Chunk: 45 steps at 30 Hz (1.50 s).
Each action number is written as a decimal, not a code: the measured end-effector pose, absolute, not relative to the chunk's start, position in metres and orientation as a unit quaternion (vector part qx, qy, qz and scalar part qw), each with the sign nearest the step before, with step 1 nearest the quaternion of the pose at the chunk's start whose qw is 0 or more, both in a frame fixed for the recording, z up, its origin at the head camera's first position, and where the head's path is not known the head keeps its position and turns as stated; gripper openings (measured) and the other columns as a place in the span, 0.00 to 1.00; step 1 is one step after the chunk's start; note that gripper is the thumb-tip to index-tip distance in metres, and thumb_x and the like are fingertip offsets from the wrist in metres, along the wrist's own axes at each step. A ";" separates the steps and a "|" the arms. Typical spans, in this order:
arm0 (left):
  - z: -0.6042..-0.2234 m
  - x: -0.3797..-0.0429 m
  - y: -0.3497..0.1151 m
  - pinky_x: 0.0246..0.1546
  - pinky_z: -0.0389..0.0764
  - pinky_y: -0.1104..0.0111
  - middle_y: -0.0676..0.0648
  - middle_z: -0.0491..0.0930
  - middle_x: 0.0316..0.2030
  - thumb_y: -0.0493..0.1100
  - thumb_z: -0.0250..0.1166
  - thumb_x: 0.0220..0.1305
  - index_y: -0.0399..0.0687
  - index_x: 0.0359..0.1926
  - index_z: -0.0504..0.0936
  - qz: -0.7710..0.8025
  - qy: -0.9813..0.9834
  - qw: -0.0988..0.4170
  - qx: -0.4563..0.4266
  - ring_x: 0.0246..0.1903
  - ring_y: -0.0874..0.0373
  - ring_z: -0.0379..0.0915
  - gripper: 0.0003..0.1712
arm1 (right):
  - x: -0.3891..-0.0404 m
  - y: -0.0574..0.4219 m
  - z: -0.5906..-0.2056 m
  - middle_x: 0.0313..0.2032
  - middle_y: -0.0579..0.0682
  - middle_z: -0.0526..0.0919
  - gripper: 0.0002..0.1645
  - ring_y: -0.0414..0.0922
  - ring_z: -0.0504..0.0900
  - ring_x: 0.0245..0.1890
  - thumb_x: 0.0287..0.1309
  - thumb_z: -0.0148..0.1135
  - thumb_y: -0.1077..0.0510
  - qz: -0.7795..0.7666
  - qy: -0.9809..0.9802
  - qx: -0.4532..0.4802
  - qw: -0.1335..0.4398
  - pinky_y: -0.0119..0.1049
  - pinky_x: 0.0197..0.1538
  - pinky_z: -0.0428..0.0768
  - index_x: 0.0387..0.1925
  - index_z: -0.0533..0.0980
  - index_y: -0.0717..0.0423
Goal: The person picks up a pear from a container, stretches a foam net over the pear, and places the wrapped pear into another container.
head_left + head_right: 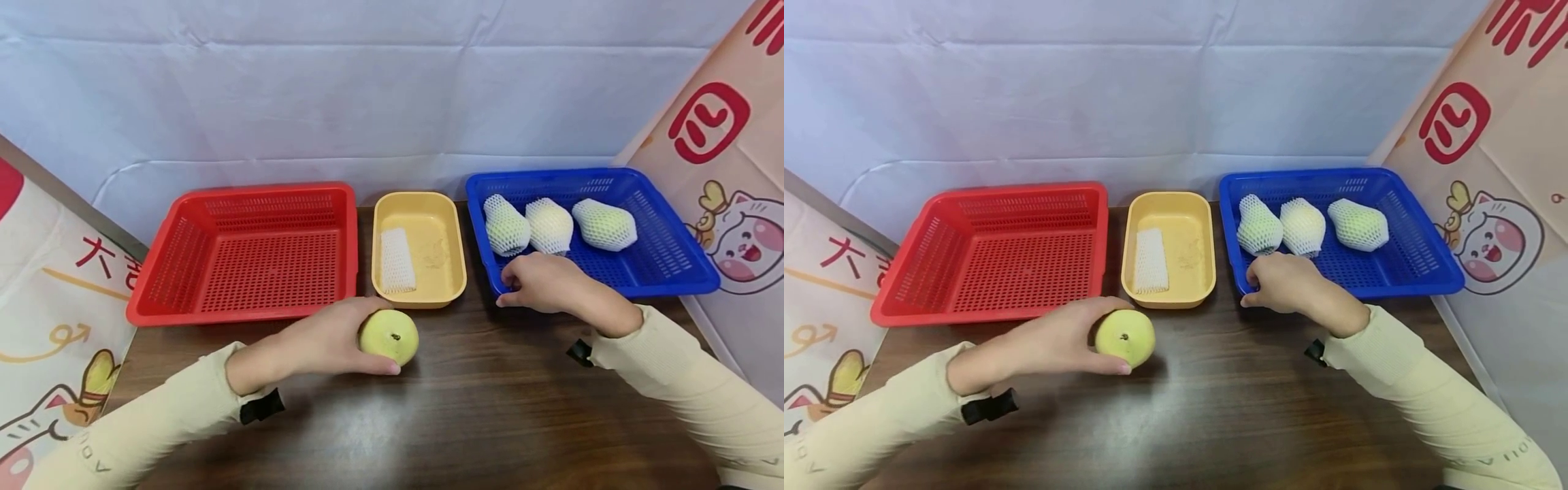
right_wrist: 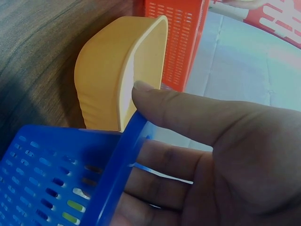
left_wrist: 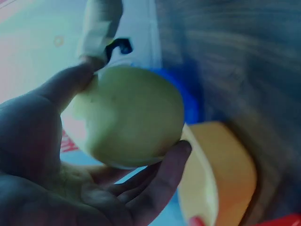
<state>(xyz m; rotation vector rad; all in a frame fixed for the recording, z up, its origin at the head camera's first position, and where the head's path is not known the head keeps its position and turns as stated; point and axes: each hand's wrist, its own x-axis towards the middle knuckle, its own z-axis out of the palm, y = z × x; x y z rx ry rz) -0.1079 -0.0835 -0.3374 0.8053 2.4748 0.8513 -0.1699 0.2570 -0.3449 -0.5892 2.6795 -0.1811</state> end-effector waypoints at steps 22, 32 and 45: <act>-0.423 -0.114 -0.045 0.45 0.79 0.67 0.55 0.80 0.42 0.60 0.80 0.49 0.51 0.55 0.77 0.319 0.885 0.176 0.288 0.42 0.62 0.77 0.36 | -0.169 0.258 -0.344 0.19 0.40 0.60 0.24 0.40 0.61 0.21 0.58 0.73 0.44 -0.069 0.957 -0.212 0.188 0.37 0.26 0.54 0.19 0.67 0.46; -0.442 -0.115 -0.035 0.42 0.79 0.69 0.56 0.80 0.42 0.63 0.79 0.49 0.52 0.54 0.78 0.308 0.889 0.177 0.289 0.42 0.62 0.77 0.36 | -0.170 0.258 -0.344 0.19 0.41 0.61 0.23 0.40 0.61 0.21 0.59 0.72 0.45 -0.069 0.956 -0.211 0.193 0.37 0.26 0.55 0.20 0.69 0.46; -0.440 -0.116 -0.032 0.44 0.79 0.67 0.56 0.81 0.42 0.64 0.77 0.52 0.53 0.56 0.78 0.308 0.889 0.190 0.280 0.43 0.62 0.77 0.36 | -0.171 0.257 -0.345 0.20 0.41 0.65 0.20 0.41 0.65 0.22 0.59 0.72 0.44 -0.067 0.956 -0.207 0.196 0.38 0.27 0.58 0.22 0.72 0.46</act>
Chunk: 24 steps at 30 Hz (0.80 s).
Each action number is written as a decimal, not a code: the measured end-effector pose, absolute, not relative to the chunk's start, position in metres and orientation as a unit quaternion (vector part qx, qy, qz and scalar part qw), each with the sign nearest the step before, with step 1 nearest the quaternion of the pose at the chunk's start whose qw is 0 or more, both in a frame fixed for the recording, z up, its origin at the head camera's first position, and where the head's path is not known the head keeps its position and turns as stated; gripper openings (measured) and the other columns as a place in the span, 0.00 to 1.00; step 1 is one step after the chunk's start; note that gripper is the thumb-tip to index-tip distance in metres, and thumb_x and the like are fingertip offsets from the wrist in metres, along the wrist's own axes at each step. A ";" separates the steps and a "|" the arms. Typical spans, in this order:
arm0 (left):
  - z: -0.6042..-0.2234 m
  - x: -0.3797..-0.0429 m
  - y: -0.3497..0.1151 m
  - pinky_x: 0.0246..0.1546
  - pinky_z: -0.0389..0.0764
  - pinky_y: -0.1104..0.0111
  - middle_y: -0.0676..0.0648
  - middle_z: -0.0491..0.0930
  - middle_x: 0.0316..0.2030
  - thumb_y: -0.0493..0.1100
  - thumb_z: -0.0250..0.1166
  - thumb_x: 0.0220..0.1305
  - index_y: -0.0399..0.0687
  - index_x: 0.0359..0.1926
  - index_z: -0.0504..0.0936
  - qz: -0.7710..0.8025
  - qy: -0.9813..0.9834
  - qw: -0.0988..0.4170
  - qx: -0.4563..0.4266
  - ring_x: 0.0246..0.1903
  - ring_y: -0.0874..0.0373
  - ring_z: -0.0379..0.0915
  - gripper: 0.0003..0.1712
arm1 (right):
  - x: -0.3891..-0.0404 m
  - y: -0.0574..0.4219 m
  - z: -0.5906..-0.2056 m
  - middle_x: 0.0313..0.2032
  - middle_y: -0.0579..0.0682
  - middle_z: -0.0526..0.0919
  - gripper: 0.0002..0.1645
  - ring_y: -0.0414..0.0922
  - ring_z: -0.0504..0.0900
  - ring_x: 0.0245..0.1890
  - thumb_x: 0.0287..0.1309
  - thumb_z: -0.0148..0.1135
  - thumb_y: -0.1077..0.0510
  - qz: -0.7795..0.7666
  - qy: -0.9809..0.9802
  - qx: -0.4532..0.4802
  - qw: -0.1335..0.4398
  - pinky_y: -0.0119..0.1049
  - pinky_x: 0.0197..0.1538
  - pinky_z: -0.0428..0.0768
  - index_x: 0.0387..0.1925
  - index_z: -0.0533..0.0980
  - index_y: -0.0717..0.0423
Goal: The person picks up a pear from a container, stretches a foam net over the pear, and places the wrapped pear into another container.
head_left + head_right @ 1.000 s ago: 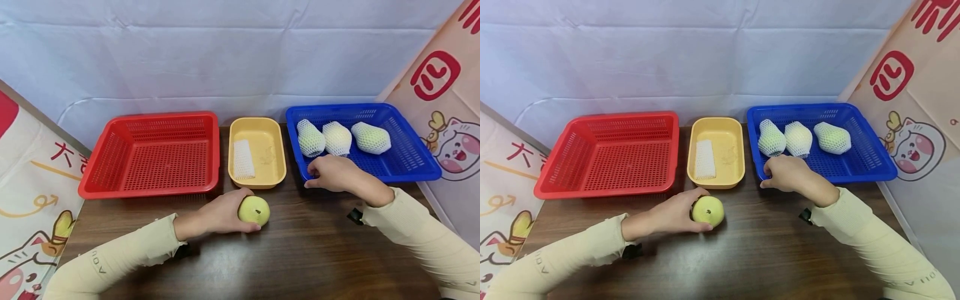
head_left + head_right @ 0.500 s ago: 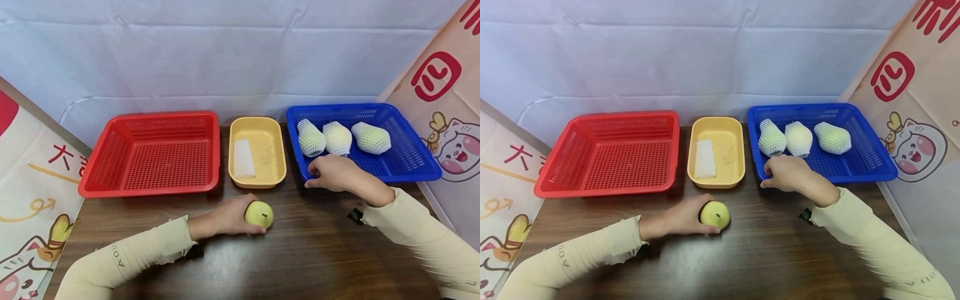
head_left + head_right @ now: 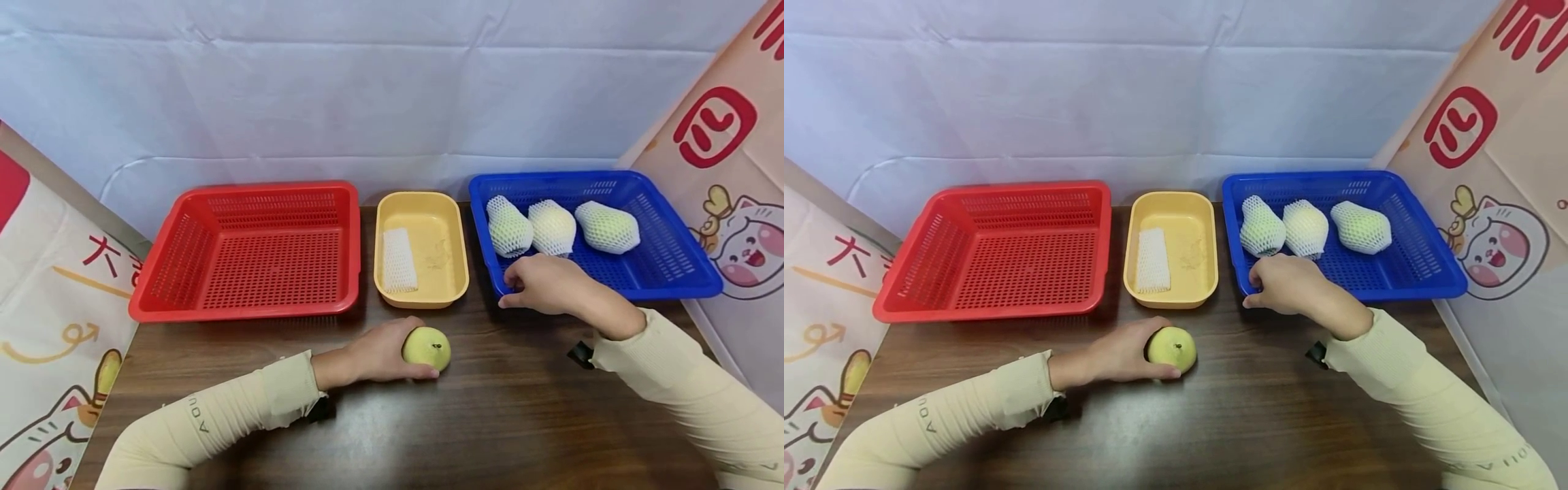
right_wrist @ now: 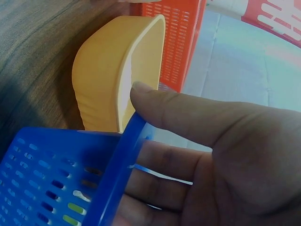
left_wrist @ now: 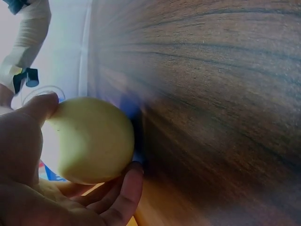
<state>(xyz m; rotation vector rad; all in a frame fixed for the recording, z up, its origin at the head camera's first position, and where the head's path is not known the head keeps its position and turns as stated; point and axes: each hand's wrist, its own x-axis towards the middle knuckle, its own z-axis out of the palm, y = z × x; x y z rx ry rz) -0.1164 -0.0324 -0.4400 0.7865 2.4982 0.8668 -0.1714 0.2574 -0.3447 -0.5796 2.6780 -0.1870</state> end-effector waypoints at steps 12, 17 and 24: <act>-0.438 -0.123 -0.036 0.45 0.79 0.67 0.56 0.82 0.42 0.66 0.74 0.54 0.54 0.57 0.78 0.297 0.890 0.215 0.272 0.43 0.62 0.77 0.36 | -0.170 0.259 -0.346 0.18 0.40 0.59 0.25 0.40 0.60 0.20 0.58 0.73 0.44 -0.070 0.958 -0.213 0.181 0.37 0.26 0.54 0.18 0.67 0.45; -0.439 -0.123 -0.037 0.47 0.78 0.67 0.55 0.80 0.44 0.67 0.73 0.55 0.53 0.57 0.78 0.292 0.892 0.216 0.269 0.46 0.61 0.76 0.36 | -0.169 0.259 -0.346 0.18 0.40 0.58 0.26 0.40 0.59 0.20 0.58 0.73 0.44 -0.070 0.958 -0.213 0.179 0.37 0.26 0.54 0.18 0.66 0.45; -0.442 -0.125 -0.039 0.49 0.78 0.66 0.54 0.79 0.45 0.66 0.73 0.56 0.51 0.57 0.79 0.293 0.892 0.212 0.270 0.48 0.60 0.75 0.36 | -0.169 0.259 -0.346 0.18 0.40 0.57 0.27 0.39 0.57 0.20 0.58 0.73 0.44 -0.072 0.957 -0.214 0.179 0.36 0.26 0.53 0.17 0.64 0.45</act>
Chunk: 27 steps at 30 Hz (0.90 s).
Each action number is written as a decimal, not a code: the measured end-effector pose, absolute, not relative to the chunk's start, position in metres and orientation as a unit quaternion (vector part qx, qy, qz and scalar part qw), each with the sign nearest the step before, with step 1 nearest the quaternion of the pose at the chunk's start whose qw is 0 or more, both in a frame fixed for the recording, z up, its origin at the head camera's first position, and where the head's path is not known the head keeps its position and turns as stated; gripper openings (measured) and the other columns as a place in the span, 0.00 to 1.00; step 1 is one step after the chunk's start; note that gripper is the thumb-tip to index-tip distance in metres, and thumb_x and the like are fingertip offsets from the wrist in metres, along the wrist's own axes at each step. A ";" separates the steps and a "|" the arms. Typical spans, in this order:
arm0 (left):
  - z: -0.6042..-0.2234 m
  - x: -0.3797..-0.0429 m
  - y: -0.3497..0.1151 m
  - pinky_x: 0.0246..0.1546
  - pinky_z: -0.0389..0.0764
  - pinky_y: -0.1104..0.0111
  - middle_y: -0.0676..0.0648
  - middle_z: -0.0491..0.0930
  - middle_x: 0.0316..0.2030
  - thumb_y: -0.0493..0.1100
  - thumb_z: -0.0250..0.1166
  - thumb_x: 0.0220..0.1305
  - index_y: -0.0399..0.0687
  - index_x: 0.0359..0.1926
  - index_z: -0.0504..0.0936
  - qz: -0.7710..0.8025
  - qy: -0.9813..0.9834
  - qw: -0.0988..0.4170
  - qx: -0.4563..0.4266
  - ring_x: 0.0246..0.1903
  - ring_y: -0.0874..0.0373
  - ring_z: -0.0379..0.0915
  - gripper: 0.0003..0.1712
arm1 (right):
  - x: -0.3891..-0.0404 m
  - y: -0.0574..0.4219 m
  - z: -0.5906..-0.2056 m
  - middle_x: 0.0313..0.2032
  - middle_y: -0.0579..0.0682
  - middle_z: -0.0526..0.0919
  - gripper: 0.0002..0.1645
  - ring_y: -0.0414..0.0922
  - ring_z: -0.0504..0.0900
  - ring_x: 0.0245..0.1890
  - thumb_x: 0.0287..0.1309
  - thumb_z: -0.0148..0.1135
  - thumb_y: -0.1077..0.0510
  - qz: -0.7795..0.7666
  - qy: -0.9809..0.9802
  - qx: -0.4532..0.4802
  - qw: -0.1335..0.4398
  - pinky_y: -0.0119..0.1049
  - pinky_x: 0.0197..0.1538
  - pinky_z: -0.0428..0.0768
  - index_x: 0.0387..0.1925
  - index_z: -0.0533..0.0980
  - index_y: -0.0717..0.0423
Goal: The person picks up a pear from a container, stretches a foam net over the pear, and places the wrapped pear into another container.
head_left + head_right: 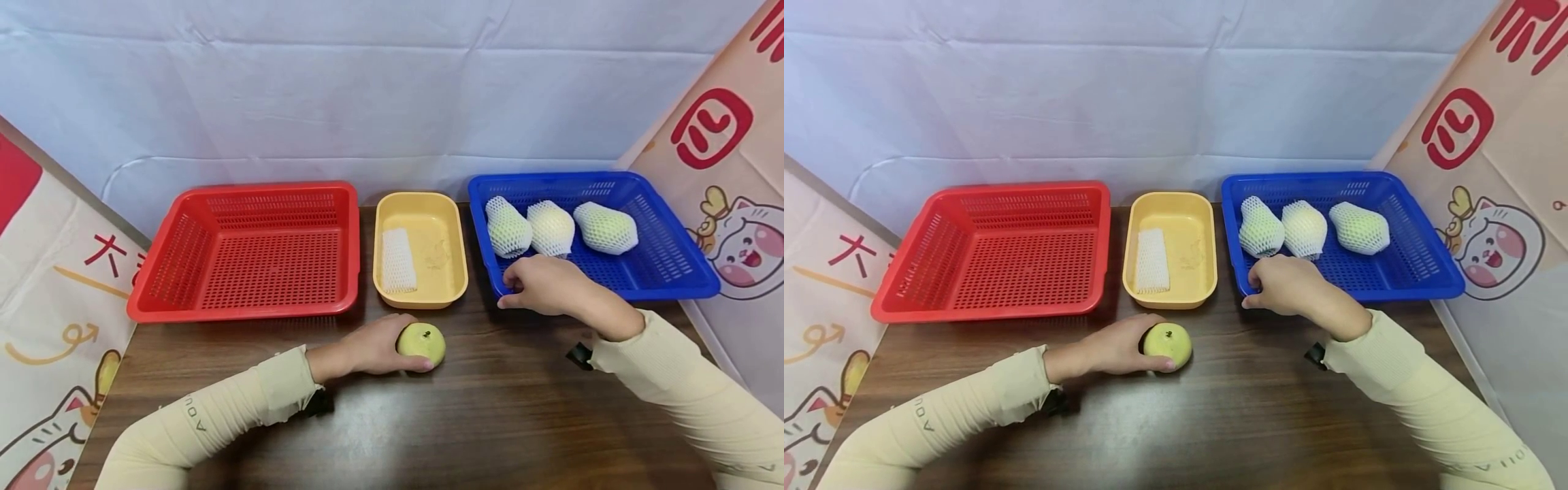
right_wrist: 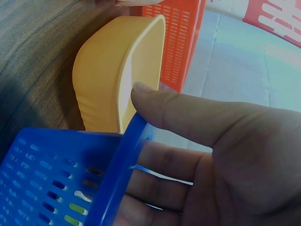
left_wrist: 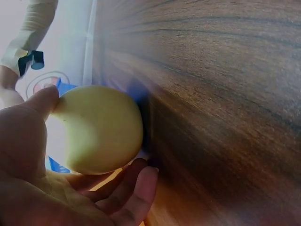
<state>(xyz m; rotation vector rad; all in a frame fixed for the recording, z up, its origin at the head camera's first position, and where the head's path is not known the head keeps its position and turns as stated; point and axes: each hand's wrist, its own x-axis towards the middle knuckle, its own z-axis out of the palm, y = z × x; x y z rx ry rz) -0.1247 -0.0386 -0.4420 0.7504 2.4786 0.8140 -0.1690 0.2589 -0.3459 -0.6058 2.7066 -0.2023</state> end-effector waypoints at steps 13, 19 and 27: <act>-0.421 -0.123 -0.061 0.65 0.72 0.54 0.39 0.72 0.64 0.64 0.75 0.55 0.38 0.73 0.65 0.287 0.888 0.251 0.255 0.65 0.48 0.69 0.54 | -0.169 0.259 -0.346 0.19 0.40 0.59 0.25 0.39 0.59 0.20 0.59 0.73 0.44 -0.073 0.957 -0.212 0.186 0.36 0.26 0.54 0.19 0.67 0.46; -0.399 -0.121 -0.081 0.62 0.74 0.54 0.38 0.76 0.61 0.63 0.71 0.62 0.38 0.71 0.68 0.293 0.887 0.264 0.242 0.60 0.49 0.75 0.47 | -0.170 0.259 -0.346 0.19 0.41 0.60 0.23 0.40 0.61 0.21 0.59 0.72 0.43 -0.069 0.957 -0.206 0.191 0.37 0.27 0.55 0.21 0.70 0.46; -0.359 -0.114 -0.108 0.45 0.82 0.65 0.55 0.83 0.42 0.56 0.70 0.66 0.46 0.55 0.82 0.310 0.880 0.202 0.299 0.41 0.63 0.79 0.24 | -0.171 0.259 -0.346 0.20 0.41 0.61 0.22 0.40 0.61 0.21 0.59 0.72 0.43 -0.070 0.956 -0.209 0.194 0.37 0.27 0.55 0.21 0.71 0.46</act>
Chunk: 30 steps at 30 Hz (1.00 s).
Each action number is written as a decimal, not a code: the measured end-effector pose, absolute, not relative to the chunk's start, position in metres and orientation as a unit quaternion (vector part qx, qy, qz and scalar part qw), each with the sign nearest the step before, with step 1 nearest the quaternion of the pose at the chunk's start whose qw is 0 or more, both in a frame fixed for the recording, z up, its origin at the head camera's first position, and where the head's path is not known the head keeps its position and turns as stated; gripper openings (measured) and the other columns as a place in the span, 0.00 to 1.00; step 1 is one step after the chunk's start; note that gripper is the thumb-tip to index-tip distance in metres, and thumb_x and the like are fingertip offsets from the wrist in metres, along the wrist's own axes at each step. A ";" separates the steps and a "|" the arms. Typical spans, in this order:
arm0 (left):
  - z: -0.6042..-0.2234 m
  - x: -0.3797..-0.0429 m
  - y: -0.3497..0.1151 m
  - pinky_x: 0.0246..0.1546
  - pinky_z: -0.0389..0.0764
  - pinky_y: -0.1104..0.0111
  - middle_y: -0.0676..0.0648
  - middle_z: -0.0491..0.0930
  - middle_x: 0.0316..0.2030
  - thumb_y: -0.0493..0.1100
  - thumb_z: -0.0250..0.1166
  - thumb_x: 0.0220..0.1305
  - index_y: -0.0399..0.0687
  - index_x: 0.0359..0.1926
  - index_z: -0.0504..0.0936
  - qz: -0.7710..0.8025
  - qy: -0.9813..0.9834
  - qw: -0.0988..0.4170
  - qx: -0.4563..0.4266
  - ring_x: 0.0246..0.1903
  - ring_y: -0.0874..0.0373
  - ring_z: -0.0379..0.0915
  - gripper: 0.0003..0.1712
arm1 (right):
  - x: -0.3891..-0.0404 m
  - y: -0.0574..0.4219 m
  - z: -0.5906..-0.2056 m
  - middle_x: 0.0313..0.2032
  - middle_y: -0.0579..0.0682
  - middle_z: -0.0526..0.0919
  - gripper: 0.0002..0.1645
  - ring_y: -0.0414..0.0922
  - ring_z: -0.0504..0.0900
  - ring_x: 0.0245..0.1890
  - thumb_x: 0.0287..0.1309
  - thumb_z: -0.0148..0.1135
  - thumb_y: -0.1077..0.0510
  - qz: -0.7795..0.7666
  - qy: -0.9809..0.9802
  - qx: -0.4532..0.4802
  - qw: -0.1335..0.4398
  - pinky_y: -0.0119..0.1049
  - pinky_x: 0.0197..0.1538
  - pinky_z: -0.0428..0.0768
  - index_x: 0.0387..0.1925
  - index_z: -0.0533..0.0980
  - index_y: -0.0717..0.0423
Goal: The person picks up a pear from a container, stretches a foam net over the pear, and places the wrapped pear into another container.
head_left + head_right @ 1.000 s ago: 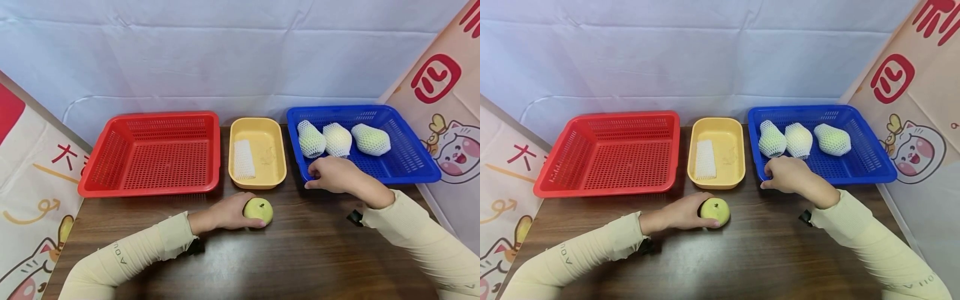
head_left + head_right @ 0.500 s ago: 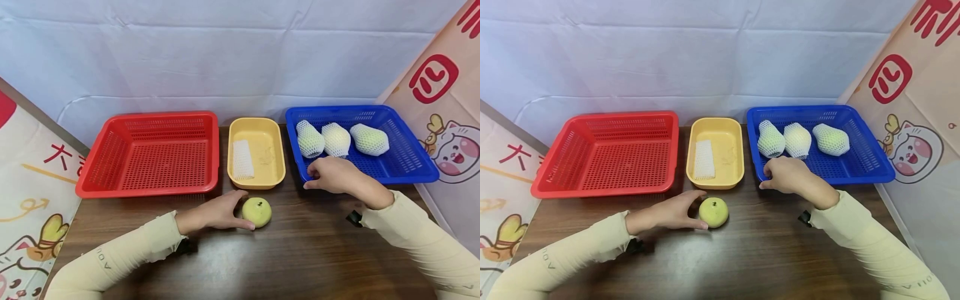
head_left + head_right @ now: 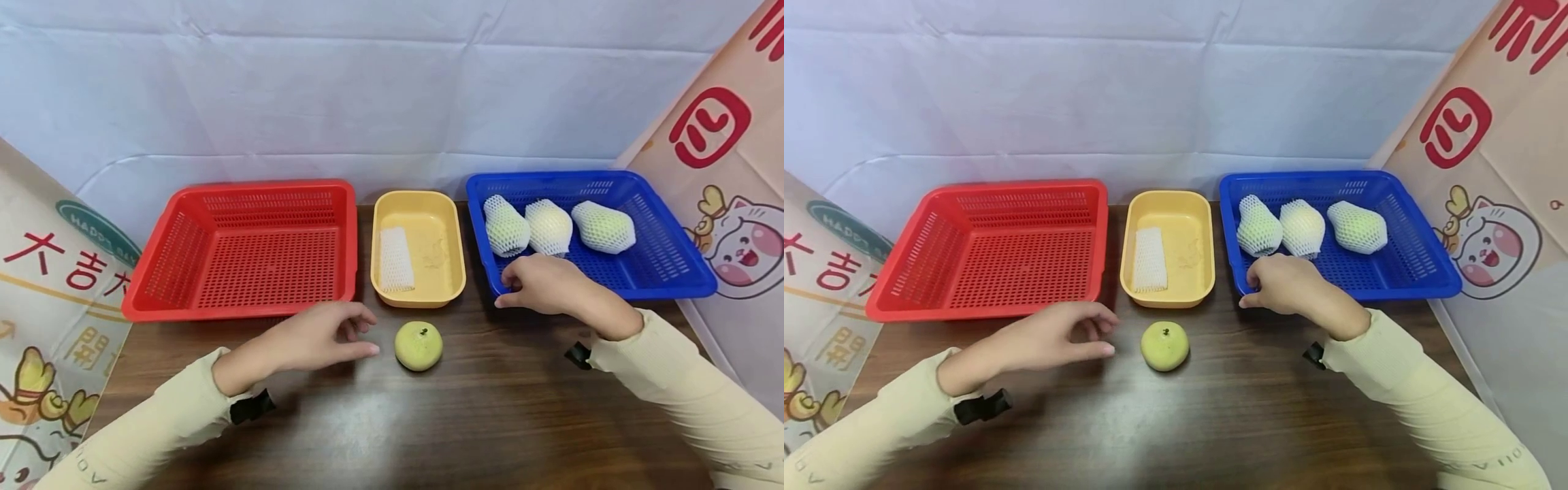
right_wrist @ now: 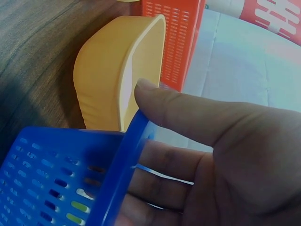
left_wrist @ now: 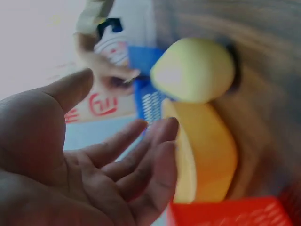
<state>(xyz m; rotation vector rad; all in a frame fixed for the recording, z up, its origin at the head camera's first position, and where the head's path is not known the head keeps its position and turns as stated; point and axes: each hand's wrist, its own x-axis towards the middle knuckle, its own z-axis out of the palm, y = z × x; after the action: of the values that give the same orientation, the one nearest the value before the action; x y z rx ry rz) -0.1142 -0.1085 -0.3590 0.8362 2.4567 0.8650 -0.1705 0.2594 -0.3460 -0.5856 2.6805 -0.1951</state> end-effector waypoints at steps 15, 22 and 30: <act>-0.350 -0.122 -0.140 0.61 0.73 0.46 0.40 0.81 0.56 0.51 0.71 0.66 0.38 0.61 0.79 0.203 0.945 -0.006 0.255 0.59 0.43 0.76 0.29 | -0.173 0.259 -0.340 0.19 0.39 0.68 0.22 0.39 0.65 0.21 0.61 0.69 0.39 -0.078 0.955 -0.210 0.195 0.37 0.26 0.63 0.22 0.74 0.47; -0.362 -0.128 -0.147 0.58 0.77 0.48 0.41 0.84 0.54 0.50 0.66 0.71 0.38 0.58 0.83 0.198 0.952 0.065 0.224 0.57 0.44 0.79 0.23 | -0.177 0.255 -0.326 0.22 0.39 0.78 0.17 0.40 0.74 0.23 0.61 0.69 0.40 -0.088 0.960 -0.205 0.167 0.39 0.28 0.73 0.28 0.82 0.47; -0.373 -0.129 -0.147 0.49 0.82 0.50 0.47 0.86 0.51 0.47 0.69 0.69 0.49 0.53 0.88 0.185 0.955 0.062 0.222 0.53 0.48 0.82 0.15 | -0.182 0.245 -0.313 0.22 0.40 0.79 0.15 0.40 0.75 0.23 0.62 0.70 0.42 -0.089 0.962 -0.217 0.139 0.39 0.28 0.74 0.29 0.83 0.48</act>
<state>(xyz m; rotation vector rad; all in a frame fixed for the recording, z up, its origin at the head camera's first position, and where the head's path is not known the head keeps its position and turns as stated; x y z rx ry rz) -0.1287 -0.1475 -0.3728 0.6712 2.8883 0.5605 -0.1817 0.2452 -0.3128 -0.6287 2.7809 -0.2566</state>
